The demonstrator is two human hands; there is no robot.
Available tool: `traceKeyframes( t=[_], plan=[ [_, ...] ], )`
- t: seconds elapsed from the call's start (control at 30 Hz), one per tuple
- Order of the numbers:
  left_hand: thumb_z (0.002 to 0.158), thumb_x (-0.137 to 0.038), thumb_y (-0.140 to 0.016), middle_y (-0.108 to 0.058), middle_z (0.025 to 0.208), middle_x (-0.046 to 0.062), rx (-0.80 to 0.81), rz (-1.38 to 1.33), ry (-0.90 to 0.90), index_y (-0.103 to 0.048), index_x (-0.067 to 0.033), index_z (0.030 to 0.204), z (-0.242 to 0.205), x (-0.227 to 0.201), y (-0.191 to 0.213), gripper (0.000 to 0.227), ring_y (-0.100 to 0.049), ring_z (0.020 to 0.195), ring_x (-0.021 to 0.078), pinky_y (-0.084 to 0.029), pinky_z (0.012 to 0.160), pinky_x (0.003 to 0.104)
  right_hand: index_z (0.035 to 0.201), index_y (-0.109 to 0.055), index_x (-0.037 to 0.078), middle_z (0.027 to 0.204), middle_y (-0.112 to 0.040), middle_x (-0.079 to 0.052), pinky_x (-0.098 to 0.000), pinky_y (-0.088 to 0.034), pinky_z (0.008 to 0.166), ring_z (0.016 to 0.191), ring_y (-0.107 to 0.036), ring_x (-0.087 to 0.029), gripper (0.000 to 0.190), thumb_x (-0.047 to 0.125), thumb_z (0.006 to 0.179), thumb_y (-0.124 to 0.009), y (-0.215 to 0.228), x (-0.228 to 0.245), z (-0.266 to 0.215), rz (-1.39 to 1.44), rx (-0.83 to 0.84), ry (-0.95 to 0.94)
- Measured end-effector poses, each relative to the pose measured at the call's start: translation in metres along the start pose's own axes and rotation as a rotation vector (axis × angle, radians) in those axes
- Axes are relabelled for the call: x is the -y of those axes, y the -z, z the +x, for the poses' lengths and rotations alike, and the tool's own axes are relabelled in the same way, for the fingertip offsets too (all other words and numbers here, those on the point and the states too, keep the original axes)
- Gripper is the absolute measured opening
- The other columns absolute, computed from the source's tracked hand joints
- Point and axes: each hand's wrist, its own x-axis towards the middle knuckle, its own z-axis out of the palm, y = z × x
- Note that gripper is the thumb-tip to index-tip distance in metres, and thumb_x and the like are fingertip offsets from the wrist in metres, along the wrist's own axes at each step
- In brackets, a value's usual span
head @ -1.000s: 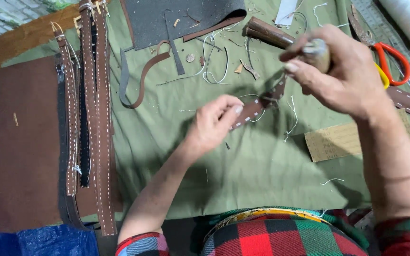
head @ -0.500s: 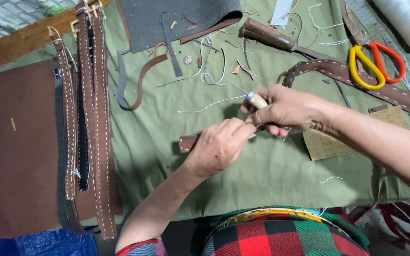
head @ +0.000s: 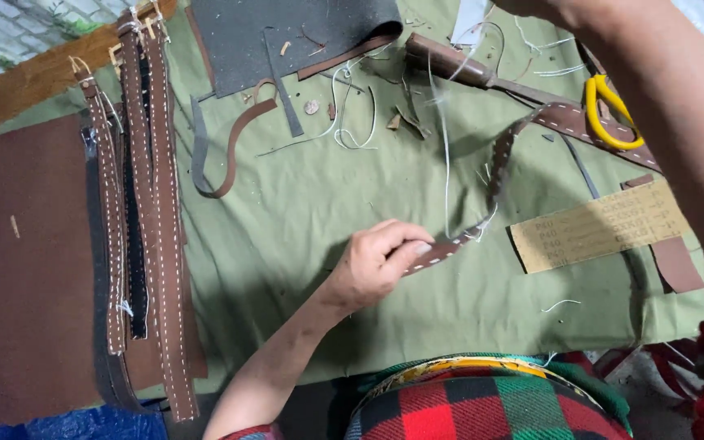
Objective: Hand-stitching a leather strap using an awl, thread, and other leatherworking tools.
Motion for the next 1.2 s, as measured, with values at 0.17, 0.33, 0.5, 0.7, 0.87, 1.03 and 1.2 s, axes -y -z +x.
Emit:
traceKeyframes(
  t=[0.17,0.33,0.5,0.7,0.87,1.03,1.2],
  plan=[
    [0.095,-0.028,-0.063,-0.079,0.091,-0.008,-0.112,0.02,0.543,-0.078,-0.0205,0.104,-0.007,0.004,0.026,0.019,-0.069,0.082,0.0043,-0.054,0.075,0.022,0.125,-0.056,0.0,0.089,-0.071,-0.022,-0.0455,-0.053,0.059,0.07,-0.071,-0.031,0.036,-0.004,0.09,-0.06,-0.001,-0.066,-0.019,-0.393,-0.069,-0.226],
    [0.095,-0.025,-0.064,-0.076,0.087,-0.007,-0.175,-0.039,0.581,-0.077,-0.0154,0.103,-0.011,0.056,0.028,0.018,-0.065,0.08,0.0025,-0.052,0.074,0.02,0.144,-0.058,0.012,0.112,-0.072,-0.019,-0.0468,-0.053,0.086,0.092,-0.069,-0.035,0.054,0.01,0.091,-0.07,-0.023,-0.148,-0.066,-0.313,-0.096,-0.488],
    [0.096,-0.027,-0.062,-0.069,0.077,-0.009,-0.182,-0.017,0.596,-0.075,-0.016,0.101,0.002,0.06,0.033,0.018,-0.057,0.07,0.0026,-0.047,0.066,0.02,0.139,-0.061,0.006,0.116,-0.072,-0.021,-0.0503,-0.049,0.089,0.105,-0.065,-0.04,0.051,0.029,0.096,-0.076,-0.039,-0.195,-0.082,-0.412,-0.192,-0.25],
    [0.095,-0.029,-0.06,-0.072,0.078,-0.008,-0.21,0.079,0.64,-0.074,-0.0174,0.1,0.008,0.069,0.043,0.019,-0.06,0.069,0.0037,-0.049,0.067,0.022,0.12,-0.058,0.005,0.097,-0.072,-0.025,-0.0536,-0.05,0.073,0.084,-0.067,-0.046,0.046,0.044,0.102,-0.076,-0.033,-0.19,-0.099,-0.561,-0.205,-0.34],
    [0.093,-0.03,-0.061,-0.079,0.092,-0.01,-0.113,0.051,0.575,-0.078,-0.0202,0.103,0.015,0.073,0.023,0.022,-0.069,0.088,0.0017,-0.051,0.079,0.021,0.097,-0.063,0.012,0.077,-0.068,-0.012,-0.0395,-0.047,0.072,0.076,-0.068,-0.033,0.057,0.067,0.086,-0.075,0.013,-0.275,-0.127,-0.756,-0.028,-0.492],
    [0.091,-0.032,-0.058,-0.072,0.081,-0.009,0.004,0.069,0.601,-0.075,-0.0198,0.099,0.043,0.059,-0.012,0.022,-0.063,0.076,0.0063,-0.049,0.074,0.024,0.104,-0.069,0.006,0.08,-0.07,-0.013,-0.0367,-0.05,0.064,0.069,-0.064,-0.026,0.05,0.053,0.092,-0.084,0.017,-0.327,-0.156,-0.817,-0.101,-0.439],
    [0.089,-0.031,-0.061,-0.063,0.07,-0.012,0.02,0.009,0.704,-0.075,-0.018,0.094,0.051,0.056,-0.009,0.02,-0.053,0.068,0.0033,-0.046,0.069,0.02,0.152,-0.065,-0.019,0.11,-0.065,-0.028,-0.044,-0.046,0.08,0.09,-0.058,-0.036,0.051,0.005,0.111,-0.084,-0.051,-0.234,-0.18,-0.54,-0.479,-0.051]
  ],
)
